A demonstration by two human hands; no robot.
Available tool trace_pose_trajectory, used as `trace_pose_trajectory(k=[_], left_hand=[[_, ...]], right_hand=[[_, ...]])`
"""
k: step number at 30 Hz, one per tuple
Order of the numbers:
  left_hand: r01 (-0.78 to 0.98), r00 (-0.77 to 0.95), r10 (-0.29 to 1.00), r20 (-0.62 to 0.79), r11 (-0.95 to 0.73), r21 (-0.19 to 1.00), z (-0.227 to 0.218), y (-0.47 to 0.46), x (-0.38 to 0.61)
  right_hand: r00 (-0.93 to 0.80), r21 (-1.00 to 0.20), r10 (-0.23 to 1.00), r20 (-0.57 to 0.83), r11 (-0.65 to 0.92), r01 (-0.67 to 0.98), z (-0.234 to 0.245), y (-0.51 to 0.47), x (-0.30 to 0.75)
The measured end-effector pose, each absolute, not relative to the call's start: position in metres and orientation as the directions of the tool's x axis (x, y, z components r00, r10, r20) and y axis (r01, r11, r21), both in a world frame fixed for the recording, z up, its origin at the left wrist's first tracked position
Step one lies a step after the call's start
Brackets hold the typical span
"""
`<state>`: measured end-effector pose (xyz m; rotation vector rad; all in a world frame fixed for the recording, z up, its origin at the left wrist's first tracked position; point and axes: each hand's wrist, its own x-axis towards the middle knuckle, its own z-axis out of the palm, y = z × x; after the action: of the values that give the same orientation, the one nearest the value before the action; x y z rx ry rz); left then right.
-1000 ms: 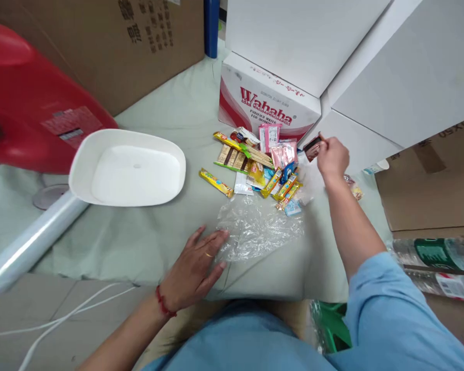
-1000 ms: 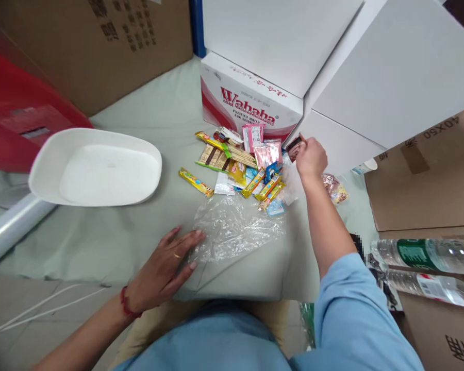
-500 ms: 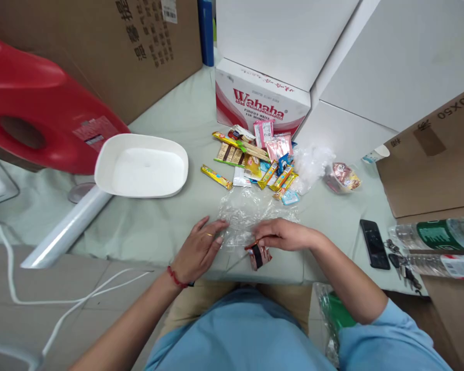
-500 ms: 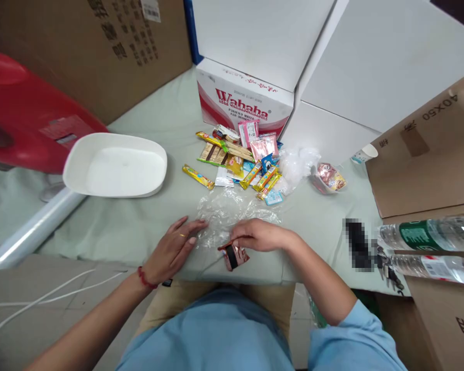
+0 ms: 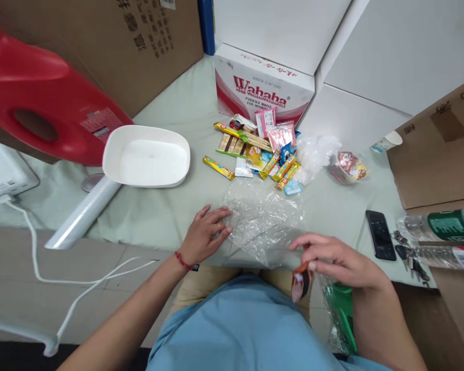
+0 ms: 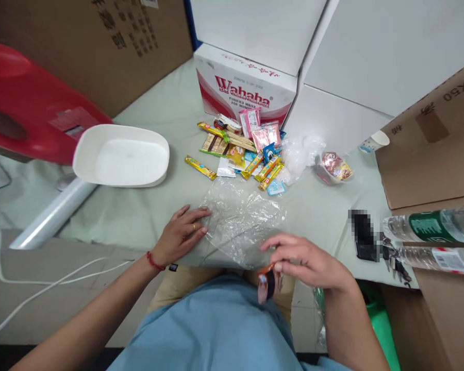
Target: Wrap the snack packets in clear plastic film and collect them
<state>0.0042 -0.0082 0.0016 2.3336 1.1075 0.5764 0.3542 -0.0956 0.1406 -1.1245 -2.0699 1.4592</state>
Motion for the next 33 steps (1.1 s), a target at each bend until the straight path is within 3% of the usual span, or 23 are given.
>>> trace_pose_trajectory(k=[2,4,11,14,18,21,27,30,33], left_hand=[[0.602,0.586,0.796,0.152,-0.554,0.575,0.003,-0.01,0.007],[0.623,0.581,0.8,0.149,-0.555,0.551,0.004,-0.014,0.011],[0.647,0.489,0.842,0.228,-0.525,0.552,0.0,-0.036,0.009],[0.631,0.528,0.827,0.193,-0.535,0.562,0.002,-0.039,0.005],[0.61,0.587,0.803,0.107,-0.525,0.594,0.01,-0.036,0.012],[0.621,0.542,0.835,0.096,-0.475,0.624,0.014,-0.033,0.021],[0.688,0.412,0.909,0.06,-0.353,0.634,0.007,-0.025,0.028],[0.711,0.443,0.896,0.026,-0.369,0.599,0.008,-0.022,0.025],[0.706,0.508,0.861,-0.006,-0.412,0.576,0.013,-0.022,0.02]], right_hand=[[-0.388,-0.931,0.919,-0.069,0.081,0.356,0.136,-0.088,0.352],[-0.16,-0.942,0.983,-0.09,-0.032,0.333,0.121,-0.075,0.345],[0.195,-0.87,0.947,-0.253,-0.311,0.382,0.05,-0.058,0.345],[0.296,-0.868,0.891,-0.345,-0.423,0.261,0.045,-0.074,0.354],[0.341,-0.879,0.823,-0.455,-0.476,-0.024,0.059,-0.086,0.346],[0.306,-0.875,0.822,-0.481,-0.47,-0.112,0.066,-0.081,0.326],[0.111,-0.854,0.847,-0.519,-0.519,-0.031,0.04,-0.074,0.286],[0.125,-0.865,0.865,-0.485,-0.496,0.076,0.027,-0.077,0.279],[0.178,-0.87,0.867,-0.466,-0.485,0.084,0.023,-0.079,0.276]])
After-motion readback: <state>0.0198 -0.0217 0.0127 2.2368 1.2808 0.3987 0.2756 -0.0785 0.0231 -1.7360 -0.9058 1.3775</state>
